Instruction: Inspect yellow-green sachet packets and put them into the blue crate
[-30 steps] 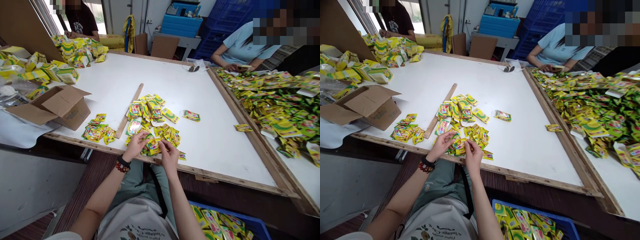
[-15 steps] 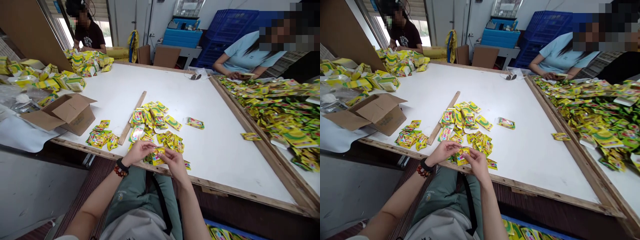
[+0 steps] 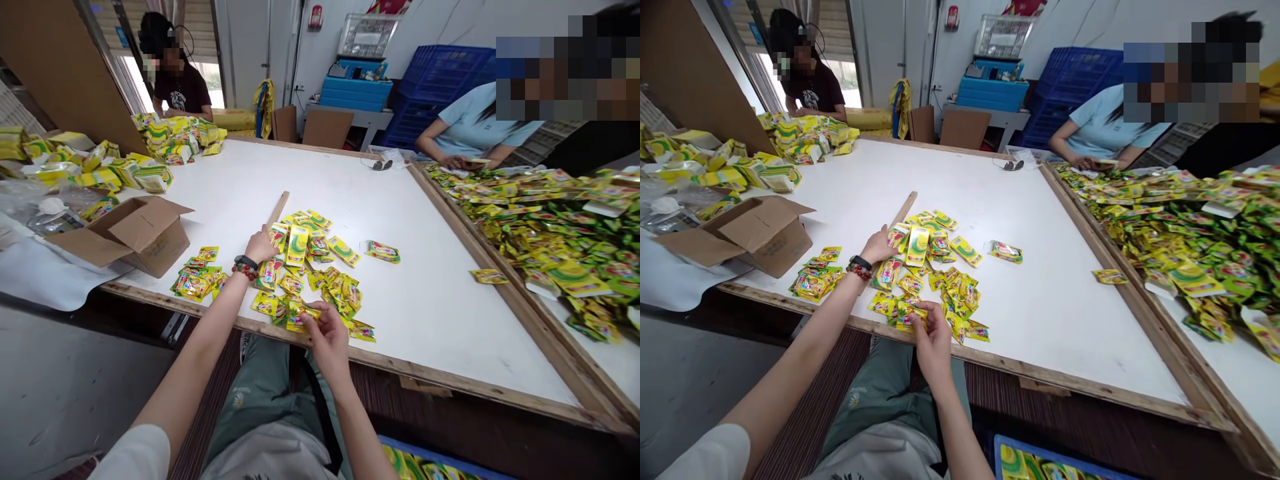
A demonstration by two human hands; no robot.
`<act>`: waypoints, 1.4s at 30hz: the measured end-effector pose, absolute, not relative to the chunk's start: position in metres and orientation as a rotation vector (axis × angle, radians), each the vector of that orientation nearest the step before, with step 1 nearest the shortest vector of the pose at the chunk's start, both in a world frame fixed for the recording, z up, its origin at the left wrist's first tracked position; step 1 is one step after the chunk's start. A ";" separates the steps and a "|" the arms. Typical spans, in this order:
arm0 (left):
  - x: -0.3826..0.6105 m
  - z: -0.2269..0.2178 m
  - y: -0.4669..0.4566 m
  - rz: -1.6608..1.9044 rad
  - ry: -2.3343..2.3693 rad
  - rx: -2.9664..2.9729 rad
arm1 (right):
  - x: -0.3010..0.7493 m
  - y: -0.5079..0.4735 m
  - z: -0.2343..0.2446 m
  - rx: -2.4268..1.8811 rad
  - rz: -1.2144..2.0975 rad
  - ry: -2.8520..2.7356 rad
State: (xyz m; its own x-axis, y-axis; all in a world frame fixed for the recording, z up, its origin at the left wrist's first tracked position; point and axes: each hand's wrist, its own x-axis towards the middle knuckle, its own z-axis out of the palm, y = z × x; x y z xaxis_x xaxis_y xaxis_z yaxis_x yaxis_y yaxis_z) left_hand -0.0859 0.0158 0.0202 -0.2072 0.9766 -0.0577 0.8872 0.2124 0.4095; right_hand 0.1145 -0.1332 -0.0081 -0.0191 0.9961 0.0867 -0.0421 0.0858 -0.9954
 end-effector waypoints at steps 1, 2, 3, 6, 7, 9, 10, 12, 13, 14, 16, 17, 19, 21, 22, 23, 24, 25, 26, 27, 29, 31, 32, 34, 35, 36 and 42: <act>-0.085 0.020 0.006 0.448 2.220 1.768 | 0.118 -0.133 -0.007 -1.128 1.137 -1.204; -0.082 0.020 -0.008 0.491 2.248 1.805 | 0.122 -0.131 -0.005 -1.153 1.085 -1.161; -0.078 0.018 -0.024 0.548 2.262 1.857 | 0.126 -0.129 -0.002 -1.177 1.025 -1.111; -0.056 0.011 -0.077 0.773 2.091 2.060 | 0.132 -0.122 0.008 -1.184 0.831 -0.996; -0.046 0.008 -0.093 0.853 1.995 2.095 | 0.131 -0.119 0.012 -1.159 0.778 -0.994; -0.028 0.001 -0.119 0.991 1.904 2.091 | 0.127 -0.115 0.019 -1.079 0.715 -1.066; -0.021 -0.003 -0.129 1.039 1.909 2.082 | 0.126 -0.114 0.022 -1.032 0.703 -1.143; -0.012 -0.008 -0.142 1.097 1.994 2.074 | 0.127 -0.113 0.026 -0.958 0.697 -1.375; -0.009 -0.010 -0.146 1.111 2.039 2.085 | 0.130 -0.114 0.029 -0.939 0.697 -1.508; -0.008 -0.012 -0.148 1.119 2.073 2.101 | 0.134 -0.114 0.032 -0.939 0.697 -1.636; -0.007 -0.016 -0.151 1.117 2.098 2.127 | 0.143 -0.117 0.039 -1.000 0.700 -1.839; -0.006 -0.017 -0.152 1.109 2.093 2.136 | 0.147 -0.119 0.044 -1.056 0.699 -1.911; -0.003 -0.021 -0.154 1.095 2.066 2.147 | 0.153 -0.123 0.054 -1.197 0.658 -2.028; 0.002 -0.025 -0.156 1.086 2.028 2.146 | 0.155 -0.127 0.062 -1.346 0.555 -2.142; 0.004 -0.026 -0.157 1.086 2.007 2.142 | 0.156 -0.129 0.066 -1.401 0.495 -2.191; 0.006 -0.027 -0.157 1.092 1.991 2.132 | 0.157 -0.130 0.068 -1.432 0.449 -2.228; 0.007 -0.028 -0.158 1.103 1.982 2.114 | 0.158 -0.131 0.070 -1.432 0.431 -2.248; 0.007 -0.028 -0.158 1.118 1.980 2.094 | 0.159 -0.132 0.071 -1.406 0.443 -2.251; 0.007 -0.029 -0.158 1.134 1.982 2.075 | 0.161 -0.133 0.071 -1.366 0.476 -2.239; 0.007 -0.029 -0.158 1.146 1.980 2.061 | 0.162 -0.134 0.071 -1.326 0.511 -2.223; 0.006 -0.029 -0.159 1.147 1.941 2.064 | 0.164 -0.135 0.070 -1.298 0.525 -2.225; 0.006 -0.030 -0.161 1.147 1.879 2.091 | 0.163 -0.137 0.071 -1.365 0.435 -2.289; 0.007 -0.032 -0.162 1.162 1.856 2.103 | 0.162 -0.138 0.072 -1.419 0.370 -2.326; 0.011 -0.034 -0.163 1.224 1.843 2.118 | 0.156 -0.139 0.076 -1.526 0.251 -2.387; 0.014 -0.036 -0.164 1.259 1.848 2.122 | 0.153 -0.140 0.078 -1.571 0.204 -2.408; 0.016 -0.037 -0.164 1.285 1.857 2.123 | 0.150 -0.140 0.079 -1.609 0.158 -2.422; 0.023 -0.040 -0.162 1.310 1.860 2.069 | 0.136 -0.139 0.068 -1.479 0.089 -2.403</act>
State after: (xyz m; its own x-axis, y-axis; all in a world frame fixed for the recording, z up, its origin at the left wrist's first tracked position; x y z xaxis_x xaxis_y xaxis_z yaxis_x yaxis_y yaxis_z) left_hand 0.0226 -0.1616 -0.0404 -0.0932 0.8411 0.5327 0.7847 -0.2673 0.5593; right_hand 0.1355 -0.1386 0.0685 -0.4146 0.8794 0.2339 0.8597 0.4628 -0.2162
